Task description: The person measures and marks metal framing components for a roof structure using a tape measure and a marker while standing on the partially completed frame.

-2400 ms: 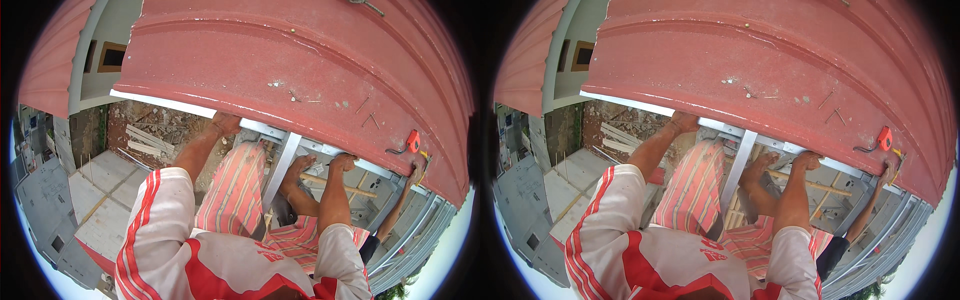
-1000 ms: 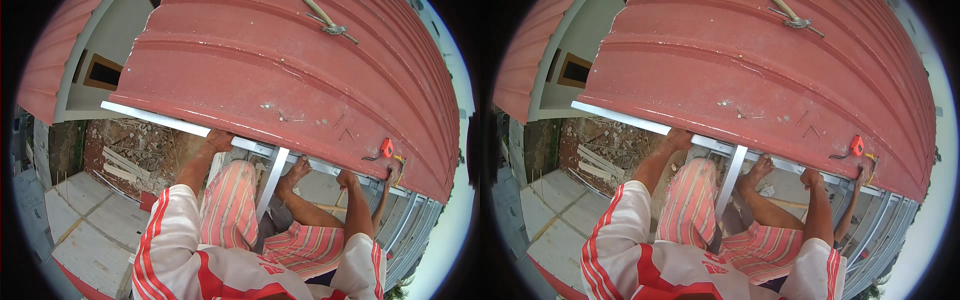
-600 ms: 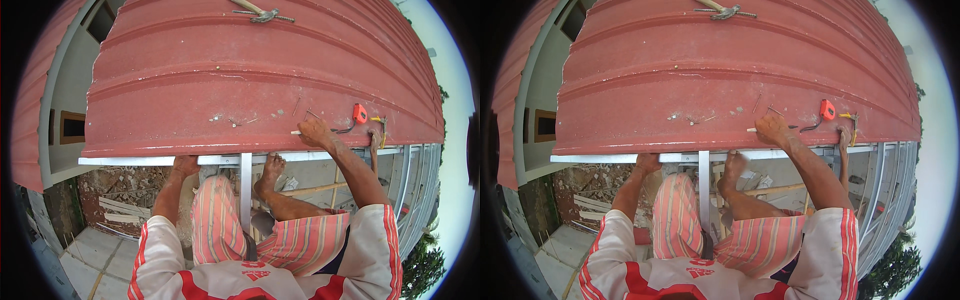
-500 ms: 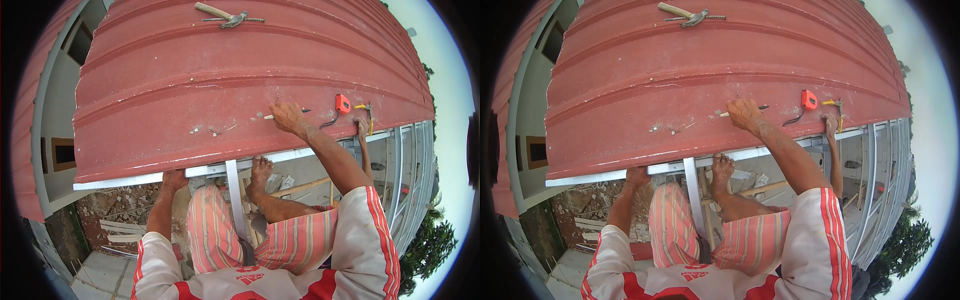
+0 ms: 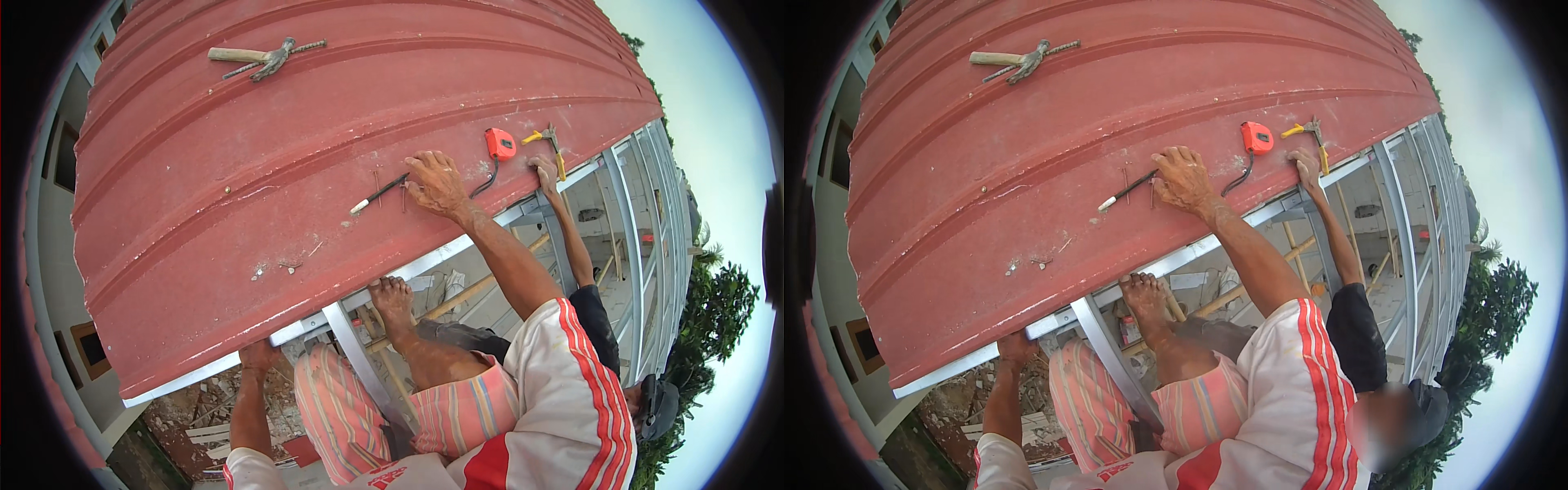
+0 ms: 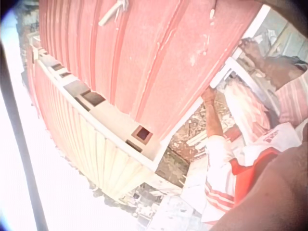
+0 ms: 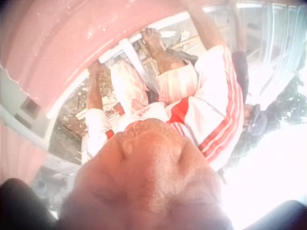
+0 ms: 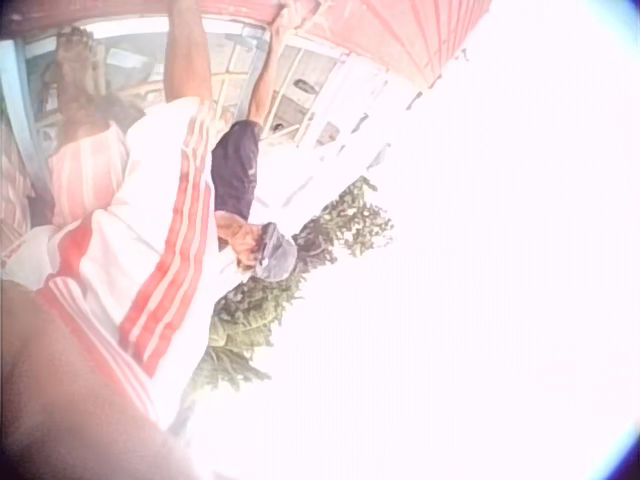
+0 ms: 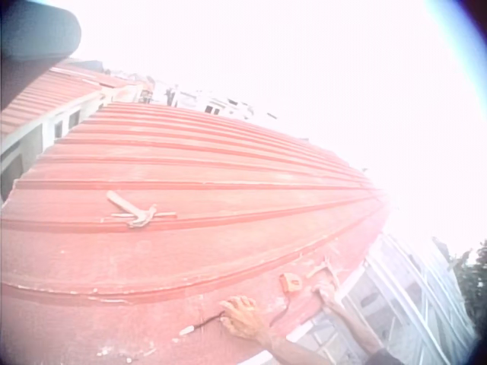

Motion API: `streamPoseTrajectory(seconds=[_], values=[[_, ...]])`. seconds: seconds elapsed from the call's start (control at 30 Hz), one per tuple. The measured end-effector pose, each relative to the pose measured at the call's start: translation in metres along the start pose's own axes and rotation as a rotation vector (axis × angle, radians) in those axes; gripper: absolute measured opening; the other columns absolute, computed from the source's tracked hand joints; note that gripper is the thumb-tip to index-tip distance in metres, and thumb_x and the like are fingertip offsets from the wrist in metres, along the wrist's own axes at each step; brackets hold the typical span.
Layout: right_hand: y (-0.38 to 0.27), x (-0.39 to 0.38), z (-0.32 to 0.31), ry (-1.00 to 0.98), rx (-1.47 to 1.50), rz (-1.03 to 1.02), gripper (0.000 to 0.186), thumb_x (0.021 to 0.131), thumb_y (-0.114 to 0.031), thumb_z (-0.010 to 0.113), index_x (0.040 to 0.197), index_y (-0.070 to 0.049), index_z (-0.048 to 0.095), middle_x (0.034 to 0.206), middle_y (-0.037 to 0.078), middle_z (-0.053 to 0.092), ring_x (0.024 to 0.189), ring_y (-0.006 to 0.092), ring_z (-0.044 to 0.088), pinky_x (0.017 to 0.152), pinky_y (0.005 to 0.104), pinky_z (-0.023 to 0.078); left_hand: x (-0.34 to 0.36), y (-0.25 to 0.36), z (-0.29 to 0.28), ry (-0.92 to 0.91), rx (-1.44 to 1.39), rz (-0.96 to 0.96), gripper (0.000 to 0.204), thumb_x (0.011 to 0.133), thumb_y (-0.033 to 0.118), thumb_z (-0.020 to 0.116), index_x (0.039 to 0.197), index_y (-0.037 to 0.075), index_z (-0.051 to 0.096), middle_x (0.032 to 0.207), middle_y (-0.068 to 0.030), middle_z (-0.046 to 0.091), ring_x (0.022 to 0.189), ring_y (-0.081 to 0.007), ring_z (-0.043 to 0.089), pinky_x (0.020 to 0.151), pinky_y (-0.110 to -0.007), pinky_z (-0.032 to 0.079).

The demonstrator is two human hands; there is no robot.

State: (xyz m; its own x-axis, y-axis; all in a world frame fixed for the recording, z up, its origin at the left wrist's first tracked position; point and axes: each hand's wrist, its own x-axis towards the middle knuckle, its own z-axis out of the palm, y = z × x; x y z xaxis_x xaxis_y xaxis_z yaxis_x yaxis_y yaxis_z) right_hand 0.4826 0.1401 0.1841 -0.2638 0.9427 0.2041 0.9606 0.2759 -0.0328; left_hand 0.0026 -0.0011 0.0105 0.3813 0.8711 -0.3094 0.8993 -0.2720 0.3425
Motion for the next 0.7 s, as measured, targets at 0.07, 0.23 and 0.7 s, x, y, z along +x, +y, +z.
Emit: streamPoseTrajectory(seconds=[0.07, 0.23, 0.7], values=[[0.036, -0.013, -0.005, 0.077, -0.098, 0.193, 0.042, 0.079, -0.024, 0.064, 0.115, -0.005, 0.055, 0.113, 0.014, 0.054, 0.110, 0.0319, 0.049, 0.091, 0.0462, 0.041, 0.001, 0.001, 0.001, -0.030, -0.063, -0.016, 0.061, 0.065, 0.028, 0.067, 0.123, 0.012, 0.055, 0.120, -0.0180, 0.057, 0.115, -0.0377, 0.051, 0.098, -0.051, 0.039], [0.149, -0.044, -0.022, 0.334, -0.327, 0.440, 0.034, 0.084, -0.023, 0.060, 0.111, -0.003, 0.057, 0.104, 0.018, 0.057, 0.100, 0.0358, 0.054, 0.084, 0.0456, 0.045, 0.008, 0.008, 0.009, 0.062, -0.046, 0.041, 0.052, 0.069, 0.029, 0.066, 0.119, 0.014, 0.058, 0.116, -0.0148, 0.060, 0.112, -0.0353, 0.054, 0.091, -0.050, 0.044], [0.476, -0.103, -0.001, -0.266, -0.527, 0.301, 0.030, 0.095, -0.024, 0.043, 0.103, -0.001, 0.061, 0.083, 0.019, 0.065, 0.086, 0.0353, 0.063, 0.078, 0.0441, 0.049, 0.008, -0.002, 0.021, -0.016, -0.149, 0.009, 0.040, 0.068, 0.026, 0.063, 0.106, 0.013, 0.064, 0.100, -0.0144, 0.065, 0.093, -0.0375, 0.061, 0.079, -0.049, 0.048]])
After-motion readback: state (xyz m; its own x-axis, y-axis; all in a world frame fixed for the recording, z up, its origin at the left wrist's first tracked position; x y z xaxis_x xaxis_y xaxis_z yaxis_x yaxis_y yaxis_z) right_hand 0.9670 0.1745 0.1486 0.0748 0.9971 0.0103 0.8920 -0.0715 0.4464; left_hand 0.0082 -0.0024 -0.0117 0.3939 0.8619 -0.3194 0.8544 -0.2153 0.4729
